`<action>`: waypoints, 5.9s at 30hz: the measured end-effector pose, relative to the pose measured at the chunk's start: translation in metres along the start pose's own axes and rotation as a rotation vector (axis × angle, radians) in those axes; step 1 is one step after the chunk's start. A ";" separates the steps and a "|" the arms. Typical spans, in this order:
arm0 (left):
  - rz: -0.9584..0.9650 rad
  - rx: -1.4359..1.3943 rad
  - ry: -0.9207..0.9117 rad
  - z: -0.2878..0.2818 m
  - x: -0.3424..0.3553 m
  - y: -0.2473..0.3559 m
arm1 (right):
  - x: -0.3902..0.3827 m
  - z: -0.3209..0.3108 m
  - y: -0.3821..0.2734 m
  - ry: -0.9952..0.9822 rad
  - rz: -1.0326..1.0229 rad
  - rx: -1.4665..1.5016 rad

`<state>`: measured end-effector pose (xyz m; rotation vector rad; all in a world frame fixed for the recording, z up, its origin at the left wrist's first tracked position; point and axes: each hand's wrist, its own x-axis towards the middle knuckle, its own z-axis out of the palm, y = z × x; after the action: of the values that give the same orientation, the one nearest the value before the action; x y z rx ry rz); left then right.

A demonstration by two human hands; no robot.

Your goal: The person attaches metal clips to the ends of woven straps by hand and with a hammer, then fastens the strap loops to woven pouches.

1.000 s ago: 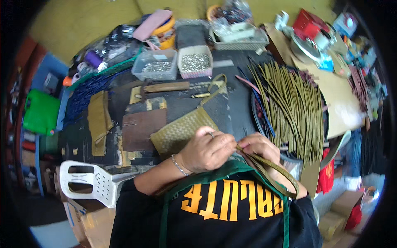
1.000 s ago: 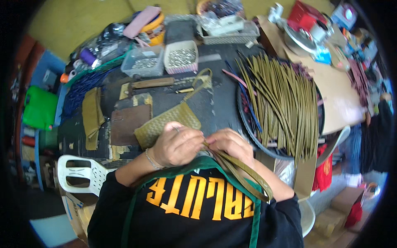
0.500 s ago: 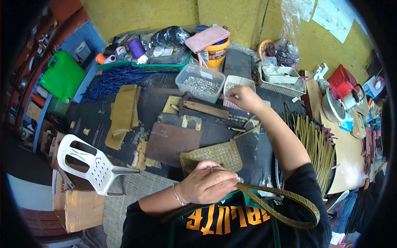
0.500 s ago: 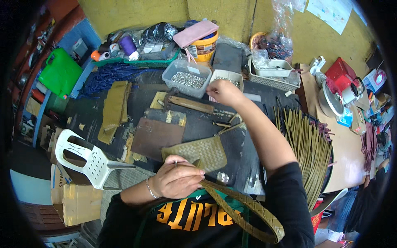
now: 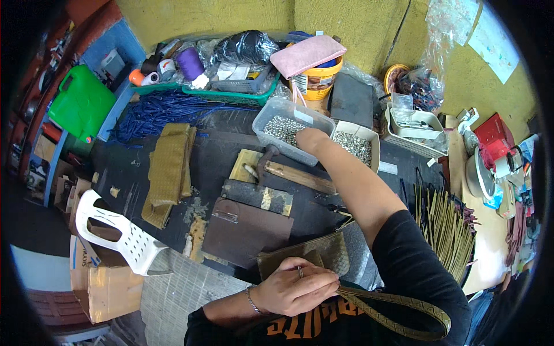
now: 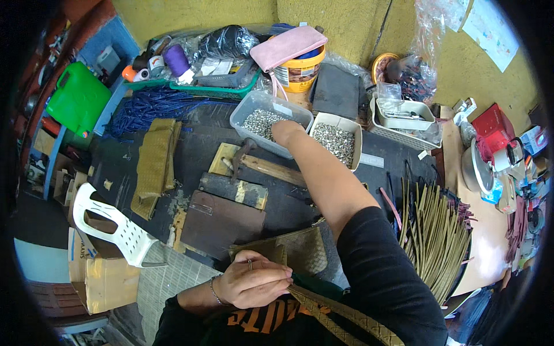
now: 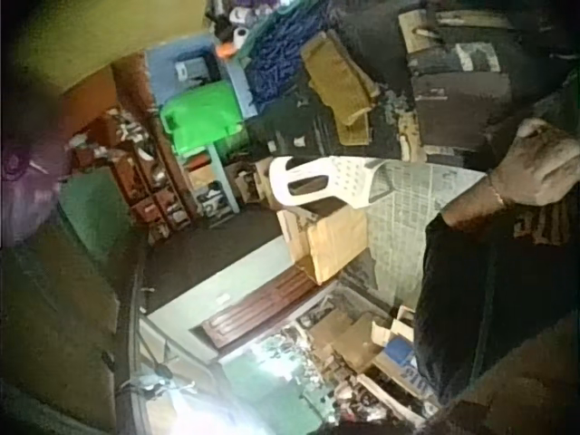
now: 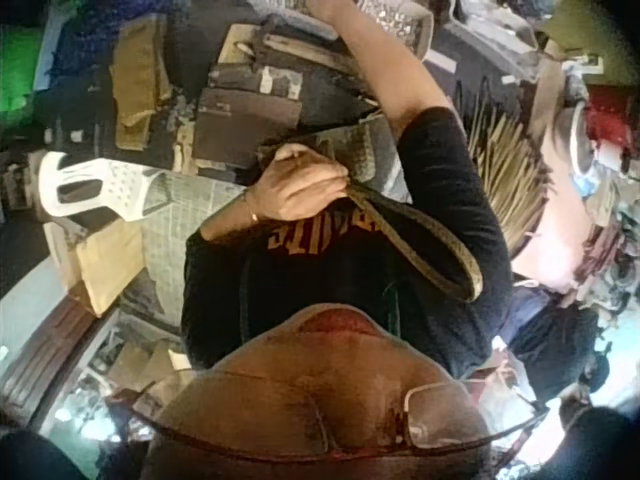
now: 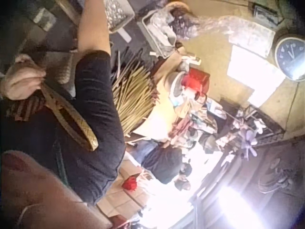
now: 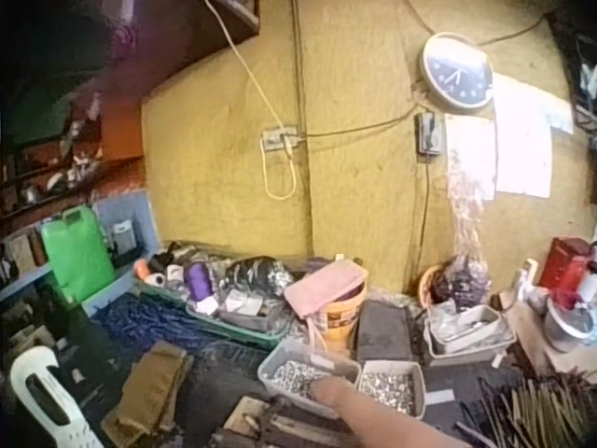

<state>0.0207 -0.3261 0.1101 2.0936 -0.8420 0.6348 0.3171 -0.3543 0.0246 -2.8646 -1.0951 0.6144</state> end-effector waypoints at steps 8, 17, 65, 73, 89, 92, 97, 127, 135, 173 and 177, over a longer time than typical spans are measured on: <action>0.000 -0.028 -0.021 0.010 0.003 0.002 | -0.015 0.004 0.008 0.299 -0.069 0.041; 0.160 -0.074 -0.077 0.010 0.024 0.026 | -0.090 -0.011 0.016 0.701 -0.012 1.112; 0.356 -0.200 -0.234 0.035 0.038 0.054 | -0.322 0.031 -0.022 0.569 -0.279 1.887; 0.582 -0.280 -0.346 0.073 0.063 0.085 | -0.465 0.054 -0.057 1.034 -0.167 1.363; 0.787 -0.188 -0.279 0.075 0.073 0.103 | -0.491 0.065 -0.061 1.164 -0.069 1.038; 0.780 -0.220 -0.289 0.074 0.068 0.097 | -0.486 0.067 -0.062 1.130 -0.065 1.170; 0.799 -0.234 -0.338 0.070 0.067 0.094 | -0.480 0.073 -0.059 1.051 -0.109 1.327; 0.746 -0.280 -0.293 0.070 0.066 0.086 | -0.469 0.073 -0.049 1.174 -0.338 0.905; 0.733 -0.286 -0.267 0.071 0.063 0.086 | -0.472 0.069 -0.055 1.165 -0.189 0.837; 0.184 0.027 -0.527 0.064 0.058 0.076 | -0.418 0.083 -0.061 1.062 0.104 0.834; 0.084 0.105 -0.482 0.070 0.055 0.077 | -0.408 0.086 -0.060 1.070 0.100 0.792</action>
<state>0.0106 -0.4381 0.1433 2.3577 -1.1862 0.2152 -0.0288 -0.5829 0.0986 -2.0027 -0.3787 -0.4127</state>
